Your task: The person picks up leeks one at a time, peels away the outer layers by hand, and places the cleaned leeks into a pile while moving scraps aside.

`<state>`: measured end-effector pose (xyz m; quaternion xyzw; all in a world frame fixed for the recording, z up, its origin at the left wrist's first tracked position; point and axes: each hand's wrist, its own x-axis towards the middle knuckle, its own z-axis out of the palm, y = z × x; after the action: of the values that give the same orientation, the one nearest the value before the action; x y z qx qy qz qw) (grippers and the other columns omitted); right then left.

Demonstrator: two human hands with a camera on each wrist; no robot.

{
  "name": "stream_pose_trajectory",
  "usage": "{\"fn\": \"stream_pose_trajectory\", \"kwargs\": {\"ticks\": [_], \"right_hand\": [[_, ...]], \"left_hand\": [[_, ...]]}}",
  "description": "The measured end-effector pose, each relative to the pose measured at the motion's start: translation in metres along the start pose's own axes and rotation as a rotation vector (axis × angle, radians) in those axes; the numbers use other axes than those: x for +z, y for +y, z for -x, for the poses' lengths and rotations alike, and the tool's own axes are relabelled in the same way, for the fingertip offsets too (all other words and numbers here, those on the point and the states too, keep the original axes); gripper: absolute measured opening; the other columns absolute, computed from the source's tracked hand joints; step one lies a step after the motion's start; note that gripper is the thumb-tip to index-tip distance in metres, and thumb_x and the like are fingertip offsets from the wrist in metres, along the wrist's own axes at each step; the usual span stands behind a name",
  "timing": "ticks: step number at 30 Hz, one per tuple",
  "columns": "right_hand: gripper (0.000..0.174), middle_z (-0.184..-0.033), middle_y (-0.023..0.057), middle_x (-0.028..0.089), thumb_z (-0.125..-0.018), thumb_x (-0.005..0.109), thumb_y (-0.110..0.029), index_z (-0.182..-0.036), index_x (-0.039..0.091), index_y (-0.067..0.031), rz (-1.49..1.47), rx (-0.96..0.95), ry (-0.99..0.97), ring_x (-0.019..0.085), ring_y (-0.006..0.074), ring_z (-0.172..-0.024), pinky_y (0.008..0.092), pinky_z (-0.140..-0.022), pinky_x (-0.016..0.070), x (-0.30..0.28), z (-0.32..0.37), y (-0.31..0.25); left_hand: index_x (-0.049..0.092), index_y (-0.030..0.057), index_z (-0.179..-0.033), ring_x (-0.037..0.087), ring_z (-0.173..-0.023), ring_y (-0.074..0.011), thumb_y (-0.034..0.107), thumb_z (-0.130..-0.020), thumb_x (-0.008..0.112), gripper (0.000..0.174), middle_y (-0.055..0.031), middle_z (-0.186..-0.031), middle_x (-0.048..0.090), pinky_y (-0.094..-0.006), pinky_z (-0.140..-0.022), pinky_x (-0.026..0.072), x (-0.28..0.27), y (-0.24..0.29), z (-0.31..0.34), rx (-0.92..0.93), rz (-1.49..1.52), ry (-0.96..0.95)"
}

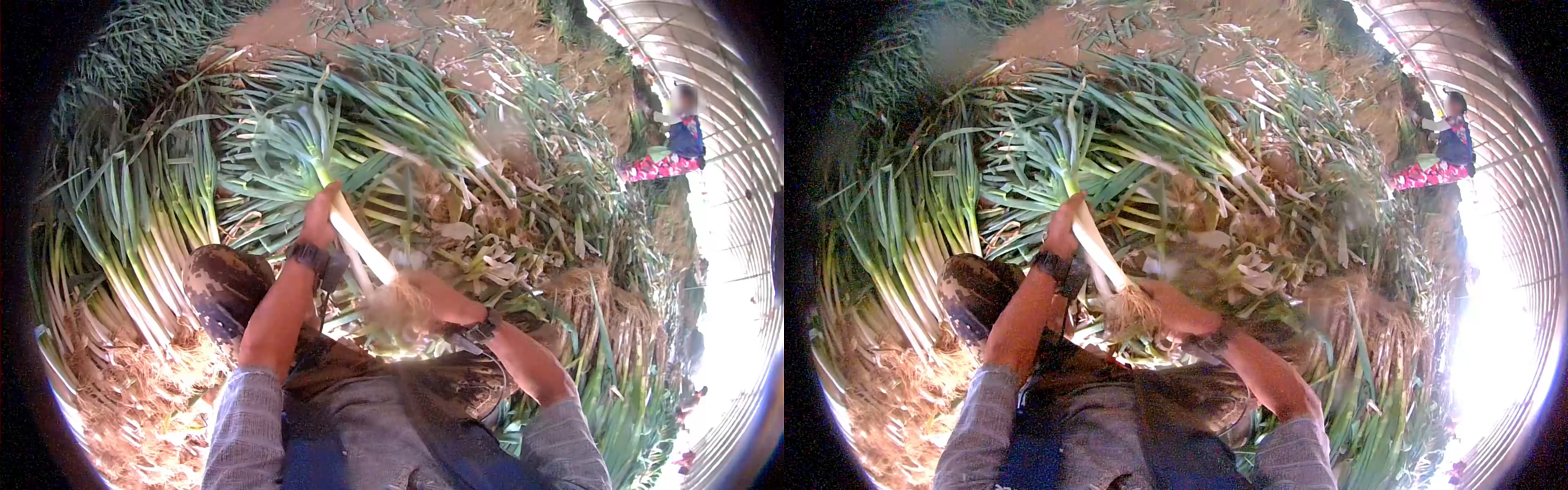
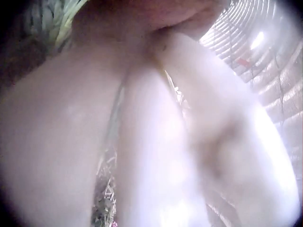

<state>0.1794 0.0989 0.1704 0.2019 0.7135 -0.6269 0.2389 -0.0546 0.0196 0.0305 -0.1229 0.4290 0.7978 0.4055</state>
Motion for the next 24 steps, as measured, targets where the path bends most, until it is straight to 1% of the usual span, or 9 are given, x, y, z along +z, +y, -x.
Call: {"fn": "stream_pose_trajectory", "kwargs": {"ticks": [4, 7, 9, 11, 13, 14, 15, 19, 24], "right_hand": [[0.034, -0.097, 0.0078, 0.067, -0.095, 0.057, -0.027, -0.118, 0.058, -0.0024, -0.005, -0.300, -0.061, 0.062, 0.0161, -0.082, 0.0316, -0.071, 0.0524, 0.010, 0.006, 0.018], [0.038, -0.090, 0.0206, 0.066, -0.098, 0.046, -0.035, -0.107, 0.059, -0.0001, 0.373, 0.025, -0.035, 0.063, 0.0291, -0.079, 0.0401, -0.074, 0.0501, 0.028, 0.024, 0.007], [0.039, -0.085, 0.0212, 0.064, -0.099, 0.042, -0.035, -0.105, 0.060, -0.0009, 0.564, -0.078, -0.187, 0.063, 0.0329, -0.077, 0.0426, -0.077, 0.0495, 0.035, 0.070, 0.005], [0.036, -0.085, 0.0216, 0.063, -0.098, 0.044, -0.034, -0.105, 0.060, -0.0026, 0.551, 0.033, -0.057, 0.062, 0.0342, -0.079, 0.0440, -0.079, 0.0487, 0.014, 0.110, -0.006], [0.029, -0.093, 0.0210, 0.063, -0.096, 0.050, -0.029, -0.109, 0.059, -0.0047, 0.580, 0.339, 0.272, 0.062, 0.0350, -0.083, 0.0447, -0.081, 0.0484, -0.018, 0.136, -0.021], [0.029, -0.101, 0.0191, 0.063, -0.092, 0.055, -0.026, -0.113, 0.058, -0.0062, 0.936, 0.104, 0.424, 0.063, 0.0341, -0.087, 0.0438, -0.080, 0.0491, -0.038, 0.139, 0.005], [0.032, -0.109, 0.0171, 0.062, -0.088, 0.060, -0.022, -0.117, 0.057, -0.0078, 1.288, -0.161, 0.567, 0.063, 0.0332, -0.090, 0.0429, -0.080, 0.0498, -0.056, 0.133, 0.030], [0.039, -0.113, 0.0152, 0.061, -0.083, 0.064, -0.019, -0.120, 0.056, -0.0100, 0.994, -0.234, 0.444, 0.063, 0.0318, -0.094, 0.0431, -0.078, 0.0507, -0.015, 0.058, 0.009], [0.026, -0.097, 0.0140, 0.066, -0.088, 0.059, -0.022, -0.111, 0.059, -0.0085, 1.259, -0.326, 0.240, 0.066, 0.0294, -0.086, 0.0426, -0.073, 0.0521, 0.007, -0.014, 0.020]], "left_hand": [[0.066, 0.0036, -0.100, 0.056, -0.064, -0.0201, 0.026, -0.082, 0.067, 0.028, -0.0047, -0.074, 0.056, -0.0345, -0.061, 0.0496, -0.015, -0.008, -0.014, 0.066, -0.038, -0.016], [0.062, -0.0002, -0.096, 0.055, -0.058, -0.0226, 0.029, -0.081, 0.070, 0.033, -0.0066, -0.071, 0.058, -0.0352, -0.056, 0.0488, -0.035, -0.008, -0.030, 0.449, -0.417, -0.092], [0.066, 0.0013, -0.109, 0.058, -0.070, -0.0222, 0.029, -0.083, 0.065, 0.038, -0.0066, -0.080, 0.059, -0.0360, -0.066, 0.0494, -0.042, 0.000, -0.067, 0.013, -0.276, 0.283], [0.064, -0.0010, -0.104, 0.058, -0.071, -0.0197, 0.024, -0.087, 0.062, 0.031, -0.0067, -0.080, 0.060, -0.0344, -0.065, 0.0485, -0.054, -0.001, -0.053, 0.520, -0.842, 0.103], [0.063, -0.0027, -0.095, 0.059, -0.071, -0.0181, 0.018, -0.088, 0.062, 0.022, -0.0067, -0.081, 0.061, -0.0324, -0.064, 0.0484, -0.042, 0.002, -0.065, 0.074, -0.131, 0.283], [0.063, -0.0027, -0.095, 0.059, -0.071, -0.0181, 0.018, -0.088, 0.062, 0.022, -0.0067, -0.081, 0.061, -0.0324, -0.064, 0.0484, -0.052, -0.014, -0.078, 0.065, -0.138, 0.276], [0.062, -0.0034, -0.094, 0.058, -0.070, -0.0186, 0.019, -0.085, 0.065, 0.024, -0.0073, -0.080, 0.061, -0.0332, -0.063, 0.0475, -0.061, -0.025, -0.088, 0.273, -0.219, 0.122], [0.058, -0.0065, -0.088, 0.054, -0.066, -0.0204, 0.020, -0.074, 0.076, 0.035, -0.0109, -0.080, 0.059, -0.0365, -0.060, 0.0447, -0.050, -0.032, -0.090, 0.477, -0.280, 0.195], [0.058, -0.0048, -0.081, 0.053, -0.065, -0.0198, 0.024, -0.074, 0.077, 0.035, -0.0119, -0.081, 0.059, -0.0374, -0.059, 0.0441, -0.051, -0.024, -0.077, 0.570, -0.285, 0.156]]}}
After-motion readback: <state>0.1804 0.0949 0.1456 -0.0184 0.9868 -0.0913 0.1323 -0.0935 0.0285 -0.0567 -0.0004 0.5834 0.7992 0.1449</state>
